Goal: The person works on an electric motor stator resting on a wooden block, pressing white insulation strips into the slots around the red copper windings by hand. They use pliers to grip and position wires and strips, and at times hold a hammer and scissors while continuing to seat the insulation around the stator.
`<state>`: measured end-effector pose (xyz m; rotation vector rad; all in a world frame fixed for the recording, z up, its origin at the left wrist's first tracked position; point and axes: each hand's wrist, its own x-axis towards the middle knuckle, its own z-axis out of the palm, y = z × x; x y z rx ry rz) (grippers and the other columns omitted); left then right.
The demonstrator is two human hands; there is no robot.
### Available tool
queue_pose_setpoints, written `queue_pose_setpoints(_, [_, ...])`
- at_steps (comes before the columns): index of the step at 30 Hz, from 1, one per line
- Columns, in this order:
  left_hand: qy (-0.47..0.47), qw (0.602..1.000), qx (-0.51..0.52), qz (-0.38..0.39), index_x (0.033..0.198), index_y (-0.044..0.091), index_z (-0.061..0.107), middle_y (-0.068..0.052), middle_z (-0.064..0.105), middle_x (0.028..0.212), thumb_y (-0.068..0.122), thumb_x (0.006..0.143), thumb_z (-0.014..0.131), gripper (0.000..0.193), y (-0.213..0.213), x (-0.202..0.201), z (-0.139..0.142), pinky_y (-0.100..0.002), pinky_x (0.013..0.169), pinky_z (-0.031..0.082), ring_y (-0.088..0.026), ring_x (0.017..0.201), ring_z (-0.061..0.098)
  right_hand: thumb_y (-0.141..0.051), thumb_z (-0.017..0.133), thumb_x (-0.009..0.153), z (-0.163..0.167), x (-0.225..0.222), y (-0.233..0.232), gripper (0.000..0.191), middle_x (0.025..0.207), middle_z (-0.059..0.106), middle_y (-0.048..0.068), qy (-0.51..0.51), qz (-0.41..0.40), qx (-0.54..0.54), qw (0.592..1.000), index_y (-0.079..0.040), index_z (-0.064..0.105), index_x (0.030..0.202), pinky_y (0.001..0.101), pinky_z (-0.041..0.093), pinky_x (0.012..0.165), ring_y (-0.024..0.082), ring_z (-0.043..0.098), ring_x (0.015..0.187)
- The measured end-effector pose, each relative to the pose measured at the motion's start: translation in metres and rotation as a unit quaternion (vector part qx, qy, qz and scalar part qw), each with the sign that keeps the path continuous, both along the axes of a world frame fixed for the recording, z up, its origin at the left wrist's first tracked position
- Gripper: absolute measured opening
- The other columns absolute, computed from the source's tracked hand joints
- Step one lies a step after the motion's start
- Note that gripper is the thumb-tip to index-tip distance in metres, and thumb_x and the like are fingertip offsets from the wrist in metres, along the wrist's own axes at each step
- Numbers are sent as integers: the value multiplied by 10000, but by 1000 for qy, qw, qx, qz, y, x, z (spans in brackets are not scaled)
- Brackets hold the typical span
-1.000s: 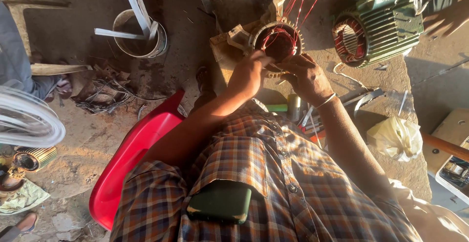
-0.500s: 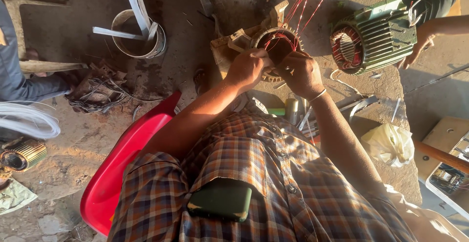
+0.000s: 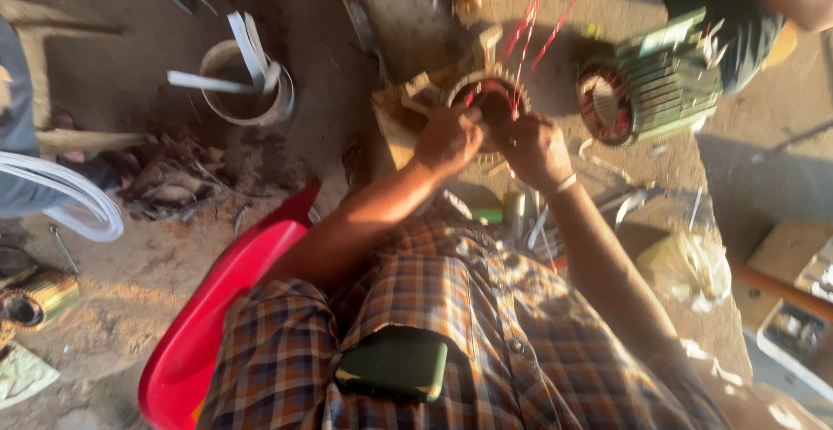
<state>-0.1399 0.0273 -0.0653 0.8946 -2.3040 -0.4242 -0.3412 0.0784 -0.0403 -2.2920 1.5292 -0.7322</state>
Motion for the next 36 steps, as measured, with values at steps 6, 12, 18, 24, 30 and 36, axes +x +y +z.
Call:
queue_pose_setpoints(6, [-187,976,107,-31,789,15,731,-207,690,863,126,808,624,155,12,-9,33,-471,627,561,-343,781,697,-239,754,857,-10,-7,12,124,874,696,154,-33,-43,75,996,-127,768,908,471,516,728,368,648,819])
queue_pose_setpoints(12, [-194,973,127,-13,1004,-3,695,-183,738,898,115,809,617,241,12,7,66,-496,699,553,-315,820,738,-209,727,850,-5,-4,19,82,898,704,70,-96,-43,28,994,-146,768,883,413,553,773,271,694,846])
queue_pose_setpoints(18, [14,982,184,-31,1196,141,669,-144,744,1038,187,1001,500,262,6,-6,40,-473,819,548,-368,970,710,-233,744,911,-16,-22,17,165,932,695,128,-74,-69,38,994,-69,739,905,452,516,863,369,655,898])
queue_pose_setpoints(24, [-6,992,89,-92,730,74,638,-132,629,825,179,853,554,182,-9,-10,9,-456,816,537,-341,892,647,-72,718,921,-2,-25,20,76,992,693,115,-164,-91,97,977,-56,753,987,366,547,781,269,691,873])
queue_pose_setpoints(30, [13,993,78,-93,737,78,665,-112,617,821,152,920,566,221,0,-12,14,-431,742,517,-316,862,623,-24,744,916,25,-12,21,117,1062,715,93,-217,-78,96,968,-37,747,1032,331,579,840,214,714,934])
queue_pose_setpoints(36, [-18,996,32,-82,810,87,663,-79,615,878,124,897,545,151,8,-19,19,-407,842,516,-286,913,614,-17,766,886,23,-9,20,165,1041,706,102,-203,-87,96,971,-25,751,1050,331,575,806,204,704,882])
